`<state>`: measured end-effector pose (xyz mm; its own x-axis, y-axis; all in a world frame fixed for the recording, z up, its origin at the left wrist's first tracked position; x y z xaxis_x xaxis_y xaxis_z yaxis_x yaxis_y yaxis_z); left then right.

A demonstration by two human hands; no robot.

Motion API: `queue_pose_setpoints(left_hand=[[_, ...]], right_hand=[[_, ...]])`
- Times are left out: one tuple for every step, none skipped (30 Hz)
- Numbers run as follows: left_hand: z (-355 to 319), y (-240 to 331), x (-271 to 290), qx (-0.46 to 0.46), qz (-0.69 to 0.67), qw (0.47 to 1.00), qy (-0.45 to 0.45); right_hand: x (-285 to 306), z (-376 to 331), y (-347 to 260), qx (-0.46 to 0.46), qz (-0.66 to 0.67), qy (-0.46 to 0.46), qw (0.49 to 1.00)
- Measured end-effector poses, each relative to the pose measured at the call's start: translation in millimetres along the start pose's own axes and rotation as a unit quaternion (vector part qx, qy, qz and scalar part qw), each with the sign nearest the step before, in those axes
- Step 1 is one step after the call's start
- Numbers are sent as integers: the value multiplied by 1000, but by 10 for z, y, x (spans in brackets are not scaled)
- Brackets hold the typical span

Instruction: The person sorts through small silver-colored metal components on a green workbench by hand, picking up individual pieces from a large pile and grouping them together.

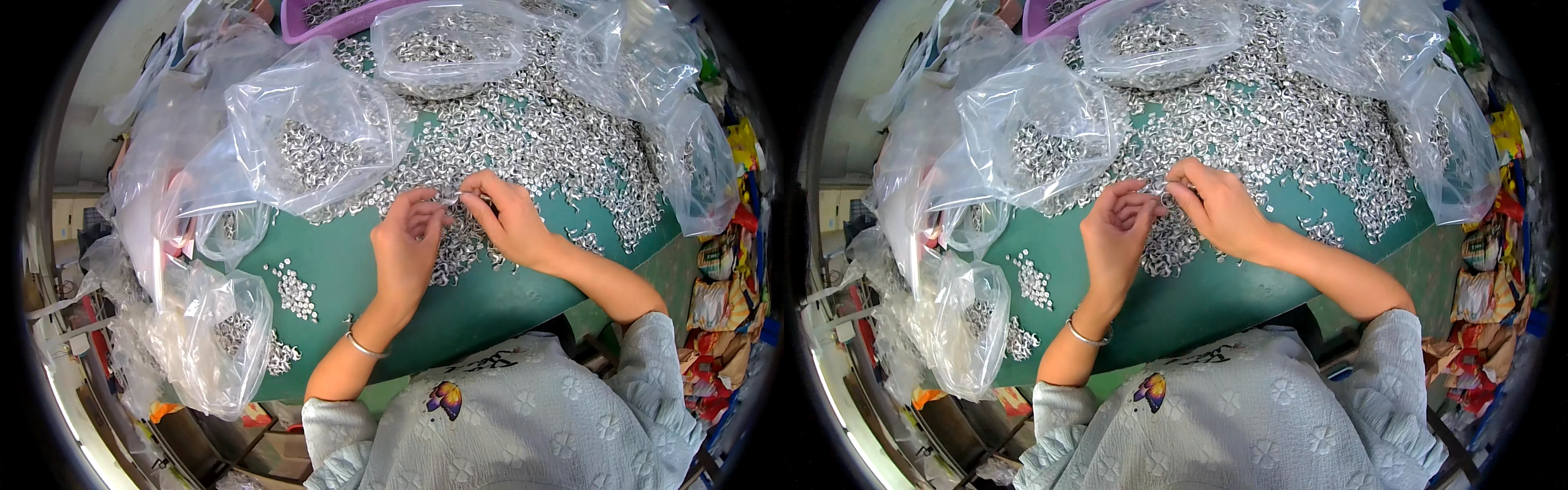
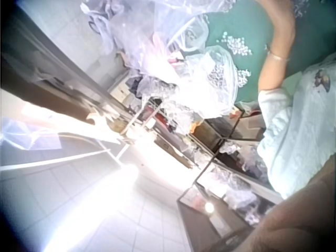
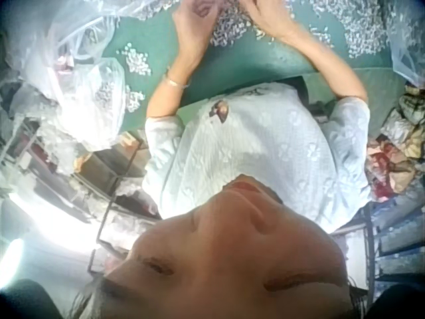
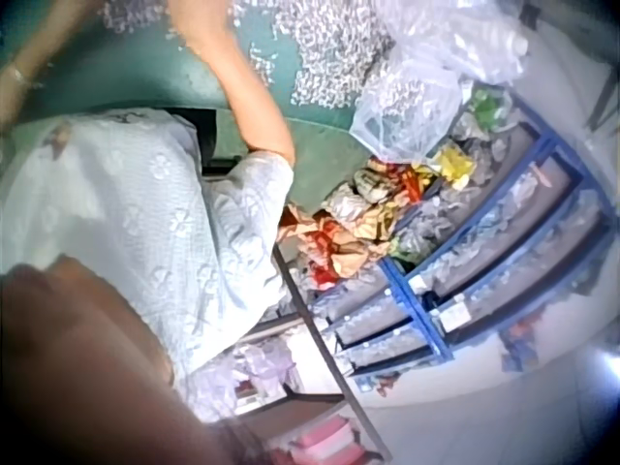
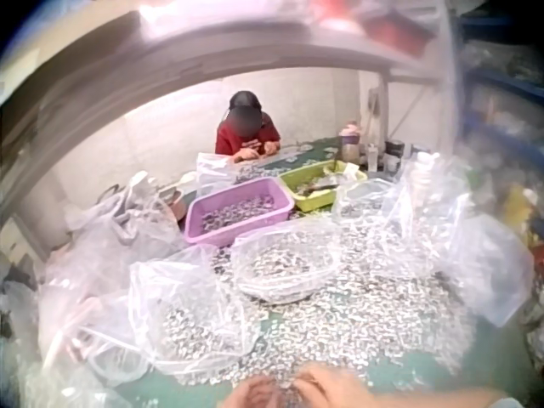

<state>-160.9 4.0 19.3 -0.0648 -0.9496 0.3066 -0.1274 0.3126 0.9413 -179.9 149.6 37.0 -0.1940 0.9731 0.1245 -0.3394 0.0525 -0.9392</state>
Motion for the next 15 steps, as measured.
queue_pose_setpoints(left_hand=[[8, -24, 0, 3, 8, 1000, -4], [-1, 1, 13, -6, 43, 999, 4], [-11, 54, 17, -15, 77, 997, 12], [-19, 92, 25, -24, 112, 993, 22], [-14, 99, 16, -40, 112, 993, 18], [1, 94, 4, -56, 112, 992, 15], [11, 103, -8, -73, 113, 991, 10], [16, 98, -6, -68, 111, 991, 10], [20, 94, 0, -63, 108, 992, 10], [26, 77, 0, -57, 104, 993, 10], [51, 18, -32, -18, 23, 999, -23], [79, -34, -68, 22, -59, 996, -55], [93, -72, -105, 61, -140, 984, -87], [95, -84, -103, 64, -143, 983, -96], [95, -101, -100, 67, -146, 981, -106]], right_hand=[[-29, 2, 23, -23, 9, -20, 1000], [-48, 10, 41, -45, 17, -40, 998], [-61, 17, 57, -68, 25, -59, 996], [-50, 34, 53, -79, 11, -65, 995], [-33, 53, 48, -90, -4, -71, 993], [-21, 68, 57, -100, -19, -77, 992], [6, 78, 68, -95, -6, -58, 994], [28, 84, 92, -89, 7, -39, 995], [60, 96, 106, -83, 20, -20, 996], [78, 110, 140, -106, 32, -44, 993], [52, 96, 147, -99, 35, -60, 993], [15, 72, 160, -93, 37, -75, 992], [-16, 57, 153, -86, 40, -89, 991], [-31, 61, 62, -43, 0, -105, 994], [-29, 47, 68, -48, 23, -98, 994]])
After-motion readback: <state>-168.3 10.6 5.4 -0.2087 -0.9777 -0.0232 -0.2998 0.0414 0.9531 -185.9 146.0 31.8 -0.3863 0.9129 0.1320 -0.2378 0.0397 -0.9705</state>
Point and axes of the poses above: each hand's wrist, its own z-axis towards the middle knuckle, its own x-axis out of the back of the hand, y = z × x, the point moved 6 cm from there along z, towards the middle knuckle, and after that the axes turned 15 degrees about z, right-handed, at the moved point
